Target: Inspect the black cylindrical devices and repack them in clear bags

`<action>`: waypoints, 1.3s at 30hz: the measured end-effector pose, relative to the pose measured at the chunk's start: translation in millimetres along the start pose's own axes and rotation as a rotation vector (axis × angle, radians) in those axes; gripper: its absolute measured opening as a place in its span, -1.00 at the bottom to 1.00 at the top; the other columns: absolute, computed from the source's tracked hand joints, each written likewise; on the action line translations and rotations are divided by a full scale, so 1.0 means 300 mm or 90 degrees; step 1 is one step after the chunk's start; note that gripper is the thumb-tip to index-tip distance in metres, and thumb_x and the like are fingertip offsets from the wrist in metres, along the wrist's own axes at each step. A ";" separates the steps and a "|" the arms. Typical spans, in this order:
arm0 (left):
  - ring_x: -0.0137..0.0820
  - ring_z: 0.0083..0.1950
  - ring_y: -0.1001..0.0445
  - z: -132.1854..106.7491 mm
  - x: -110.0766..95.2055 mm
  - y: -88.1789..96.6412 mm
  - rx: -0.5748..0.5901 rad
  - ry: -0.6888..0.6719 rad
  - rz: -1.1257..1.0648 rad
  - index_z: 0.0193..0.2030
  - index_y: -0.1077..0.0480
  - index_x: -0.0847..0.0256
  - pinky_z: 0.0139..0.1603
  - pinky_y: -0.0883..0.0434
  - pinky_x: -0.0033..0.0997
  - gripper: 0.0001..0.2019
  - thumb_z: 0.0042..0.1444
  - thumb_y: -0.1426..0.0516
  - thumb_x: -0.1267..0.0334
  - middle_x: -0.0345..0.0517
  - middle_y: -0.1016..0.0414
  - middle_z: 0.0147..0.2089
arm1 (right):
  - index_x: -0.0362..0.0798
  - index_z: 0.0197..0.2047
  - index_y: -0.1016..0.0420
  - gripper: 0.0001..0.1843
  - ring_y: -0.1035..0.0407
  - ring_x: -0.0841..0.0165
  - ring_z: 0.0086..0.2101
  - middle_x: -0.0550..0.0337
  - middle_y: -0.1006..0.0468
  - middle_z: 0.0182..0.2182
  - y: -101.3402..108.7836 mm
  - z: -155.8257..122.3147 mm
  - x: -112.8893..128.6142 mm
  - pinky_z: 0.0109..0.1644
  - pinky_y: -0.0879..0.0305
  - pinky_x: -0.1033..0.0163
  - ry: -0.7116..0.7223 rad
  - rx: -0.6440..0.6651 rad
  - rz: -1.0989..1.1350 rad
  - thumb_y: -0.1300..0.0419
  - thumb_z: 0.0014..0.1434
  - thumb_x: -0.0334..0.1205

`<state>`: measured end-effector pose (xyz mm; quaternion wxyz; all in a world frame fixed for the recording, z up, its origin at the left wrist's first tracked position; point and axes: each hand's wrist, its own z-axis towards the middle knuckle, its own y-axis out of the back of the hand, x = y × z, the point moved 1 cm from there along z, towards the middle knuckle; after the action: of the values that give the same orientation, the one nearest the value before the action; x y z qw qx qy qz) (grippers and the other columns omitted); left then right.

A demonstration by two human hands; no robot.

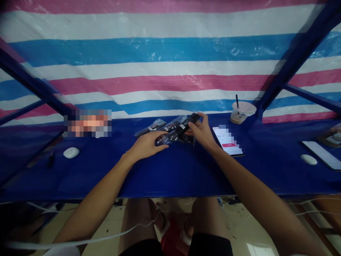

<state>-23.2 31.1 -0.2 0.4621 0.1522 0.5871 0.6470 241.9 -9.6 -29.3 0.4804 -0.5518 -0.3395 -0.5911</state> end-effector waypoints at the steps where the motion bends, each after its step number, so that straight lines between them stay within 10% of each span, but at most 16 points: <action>1: -0.01 0.22 -0.60 0.001 -0.002 0.000 -0.010 0.003 0.001 0.36 -0.41 0.02 0.18 -0.53 0.06 -0.45 0.28 -0.29 -0.04 0.01 -0.57 0.29 | 0.20 0.19 -0.03 -0.27 -0.64 0.19 -0.25 0.20 -0.63 -0.11 -0.010 -0.007 0.000 -0.09 -0.67 -0.12 -0.002 0.009 0.009 -0.40 0.13 -0.01; 16: 0.06 0.19 -0.60 0.012 -0.020 -0.008 -0.066 0.040 0.012 0.30 -0.45 0.07 0.13 -0.54 0.10 -0.48 0.26 -0.30 -0.03 0.03 -0.59 0.26 | 0.16 0.03 -0.07 -0.34 -0.64 0.22 -0.24 0.26 -0.58 -0.19 -0.065 -0.044 -0.003 -0.01 -0.65 -0.14 -0.022 0.057 0.046 -0.42 0.11 0.08; 25: -0.18 -0.08 -0.66 0.012 0.037 0.056 0.011 0.108 -0.308 0.08 -0.59 0.07 0.00 -0.56 -0.07 -0.60 0.43 -0.09 -0.14 -0.05 -0.70 -0.03 | 0.11 0.01 -0.24 -0.38 -0.59 0.22 -0.32 0.25 -0.59 -0.32 -0.043 -0.031 0.023 -0.12 -0.62 -0.07 -0.013 0.059 -0.004 -0.43 0.06 0.17; 39: -0.35 -0.25 -0.56 0.027 0.001 0.005 0.129 0.248 -0.554 -0.17 -0.66 0.16 -0.39 -0.35 -0.41 -0.69 0.22 -0.33 -0.05 -0.05 -0.64 -0.24 | 0.05 0.12 -0.49 -0.41 -0.56 0.26 -0.37 0.16 -0.63 -0.32 -0.070 -0.069 0.046 -0.25 -0.60 0.05 -0.057 0.146 -0.031 -0.47 0.09 0.08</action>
<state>-17.8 36.5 3.2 0.5542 -0.1873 0.7317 0.3498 216.4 -25.2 -16.4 0.5101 -0.5110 -0.4392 -0.5346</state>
